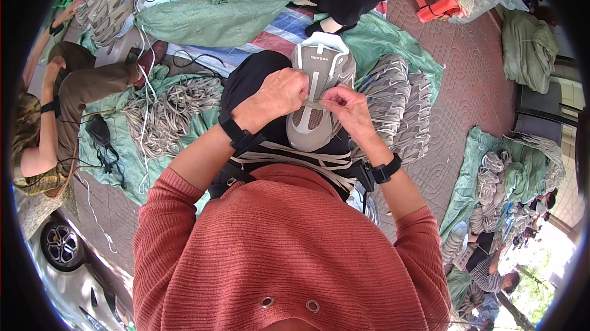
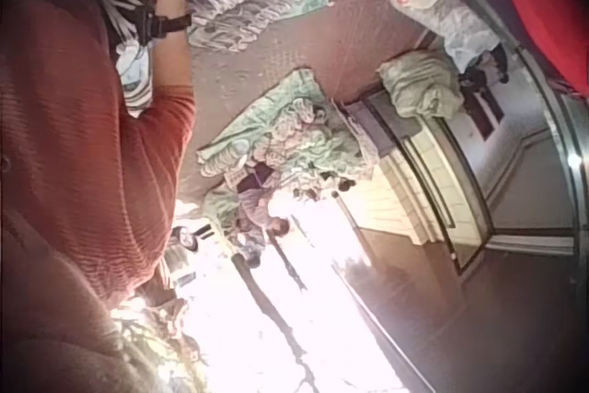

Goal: Lacing shoelaces through the eyelets of several pairs of sneakers.

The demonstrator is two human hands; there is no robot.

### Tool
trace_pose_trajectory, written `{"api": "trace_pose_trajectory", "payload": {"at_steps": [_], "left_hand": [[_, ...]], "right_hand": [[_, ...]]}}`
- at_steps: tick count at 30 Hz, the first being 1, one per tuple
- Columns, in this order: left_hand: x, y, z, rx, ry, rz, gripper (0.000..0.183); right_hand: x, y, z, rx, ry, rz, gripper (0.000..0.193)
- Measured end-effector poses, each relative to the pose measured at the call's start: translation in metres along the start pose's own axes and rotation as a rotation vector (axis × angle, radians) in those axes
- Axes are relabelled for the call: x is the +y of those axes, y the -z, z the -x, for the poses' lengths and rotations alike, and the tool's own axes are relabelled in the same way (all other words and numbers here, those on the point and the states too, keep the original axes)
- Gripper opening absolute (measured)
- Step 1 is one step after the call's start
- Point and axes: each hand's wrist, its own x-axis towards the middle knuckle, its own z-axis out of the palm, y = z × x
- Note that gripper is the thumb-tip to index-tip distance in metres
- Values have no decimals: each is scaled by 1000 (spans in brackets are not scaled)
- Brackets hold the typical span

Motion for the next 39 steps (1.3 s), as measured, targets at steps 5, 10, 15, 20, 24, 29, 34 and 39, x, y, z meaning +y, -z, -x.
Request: {"api": "trace_pose_trajectory", "payload": {"at_steps": [5,10,15,20,24,29,34,39], "left_hand": [[4,0,2,4,-7,-11,8],[0,-3,2,-26,22,65,8],[-4,-10,6,38,25,220,7],[-4,-8,2,-14,82,411,8],[-9,-11,3,-4,69,410,8],[-4,-16,6,77,-75,78,4],[-4,-21,3,41,-71,105,4],[-7,-28,3,135,-131,132,5]], "right_hand": [[-7,-4,2,83,187,372,6],[-12,-2,-4,36,144,455,7],[-9,4,-4,-25,13,237,6],[-2,2,-3,16,-32,97,10],[0,-4,-4,56,-47,98,10],[-10,-3,7,79,183,405,9],[-14,-1,11,70,269,538,8],[-20,-12,-4,44,294,730,4]]}}
